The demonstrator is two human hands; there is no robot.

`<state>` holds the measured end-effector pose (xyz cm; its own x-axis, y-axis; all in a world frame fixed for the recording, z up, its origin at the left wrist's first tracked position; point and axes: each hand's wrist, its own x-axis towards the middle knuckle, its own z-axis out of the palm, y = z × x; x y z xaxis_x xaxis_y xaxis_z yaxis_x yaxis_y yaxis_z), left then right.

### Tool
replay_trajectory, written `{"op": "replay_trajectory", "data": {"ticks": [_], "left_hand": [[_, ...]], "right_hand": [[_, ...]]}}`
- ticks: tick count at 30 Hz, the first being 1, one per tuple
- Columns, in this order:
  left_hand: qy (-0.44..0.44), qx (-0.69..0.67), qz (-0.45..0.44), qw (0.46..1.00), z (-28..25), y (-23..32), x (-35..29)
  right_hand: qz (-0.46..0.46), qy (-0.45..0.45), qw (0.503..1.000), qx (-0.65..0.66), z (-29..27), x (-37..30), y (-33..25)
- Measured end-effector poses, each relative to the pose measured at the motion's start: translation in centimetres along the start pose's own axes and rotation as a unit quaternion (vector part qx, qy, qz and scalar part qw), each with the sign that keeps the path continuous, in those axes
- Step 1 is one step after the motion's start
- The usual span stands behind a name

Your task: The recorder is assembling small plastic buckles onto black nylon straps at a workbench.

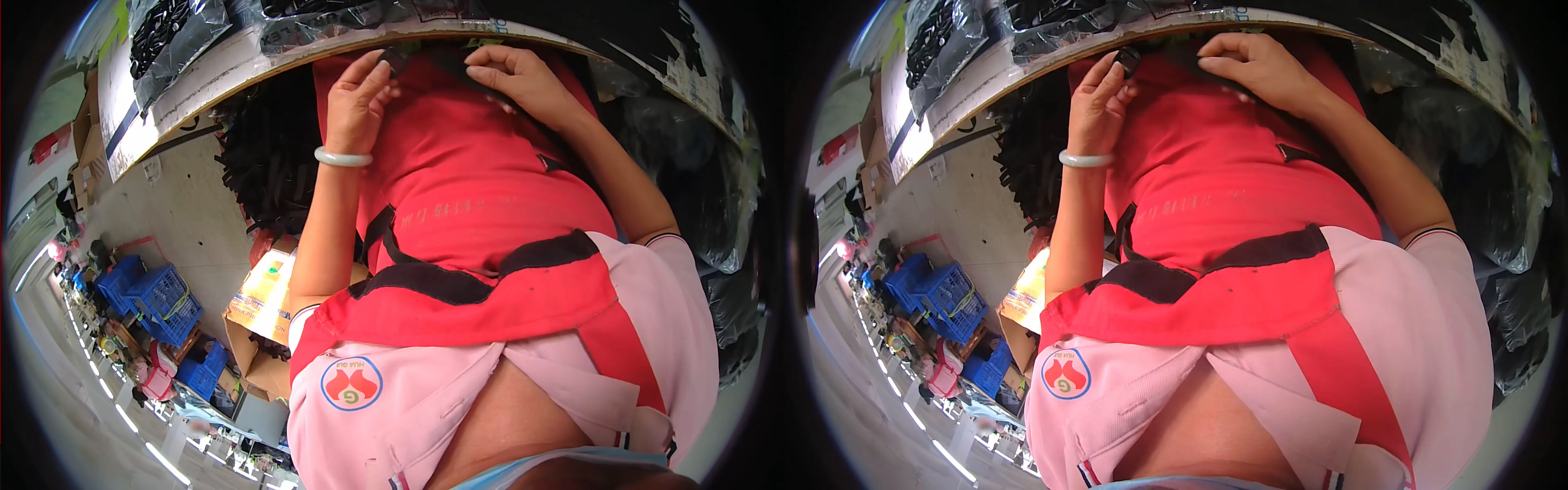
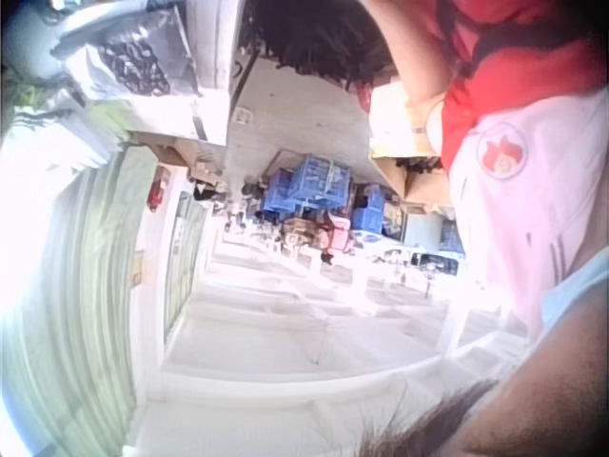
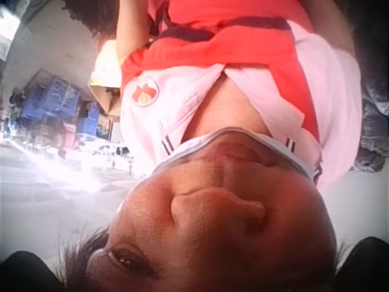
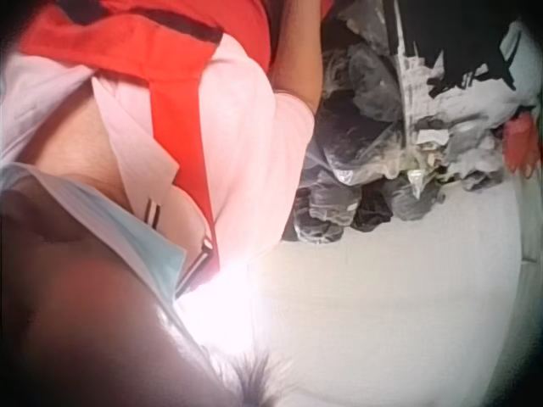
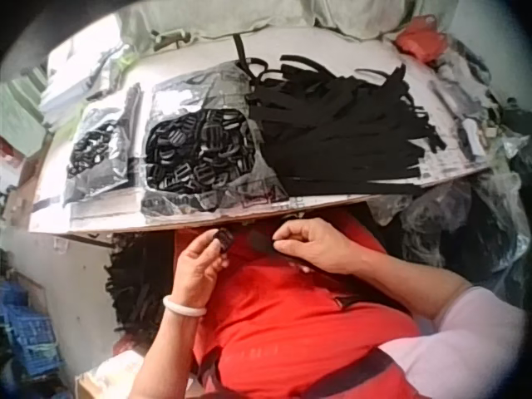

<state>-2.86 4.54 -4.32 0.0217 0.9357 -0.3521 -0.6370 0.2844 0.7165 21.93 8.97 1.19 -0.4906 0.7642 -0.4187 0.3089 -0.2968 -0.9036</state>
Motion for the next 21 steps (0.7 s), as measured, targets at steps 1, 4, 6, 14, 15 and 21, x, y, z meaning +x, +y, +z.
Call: {"op": "replay_trajectory", "data": {"ticks": [1, 4, 6, 14, 15, 21], "left_hand": [[-0.014, -0.021, -0.003, 1.000, 0.8, 0.1, -0.7], [0.001, -0.058, 0.006, 0.998, 3.8, 0.0, -2.5], [0.013, -0.063, 0.021, 0.998, 4.5, 0.1, -3.1], [0.016, 0.120, 0.063, 0.991, 5.1, 0.3, -4.8], [0.015, 0.121, 0.062, 0.991, 5.3, 0.0, -4.7], [0.040, 0.161, 0.133, 0.977, 5.3, -1.2, -4.2]], "right_hand": [[0.001, -0.001, 1.000, 0.000, 0.8, -0.3, -1.4], [-0.001, -0.097, 0.988, 0.121, 2.3, -0.7, -3.8], [0.004, -0.087, 0.989, 0.116, 2.3, -0.4, -3.5], [0.044, -0.082, 0.986, 0.140, 2.3, -0.9, -3.4], [0.055, -0.086, 0.983, 0.156, 2.3, -0.9, -3.4], [0.058, -0.076, 0.971, 0.218, 2.2, -0.7, -3.3]]}}
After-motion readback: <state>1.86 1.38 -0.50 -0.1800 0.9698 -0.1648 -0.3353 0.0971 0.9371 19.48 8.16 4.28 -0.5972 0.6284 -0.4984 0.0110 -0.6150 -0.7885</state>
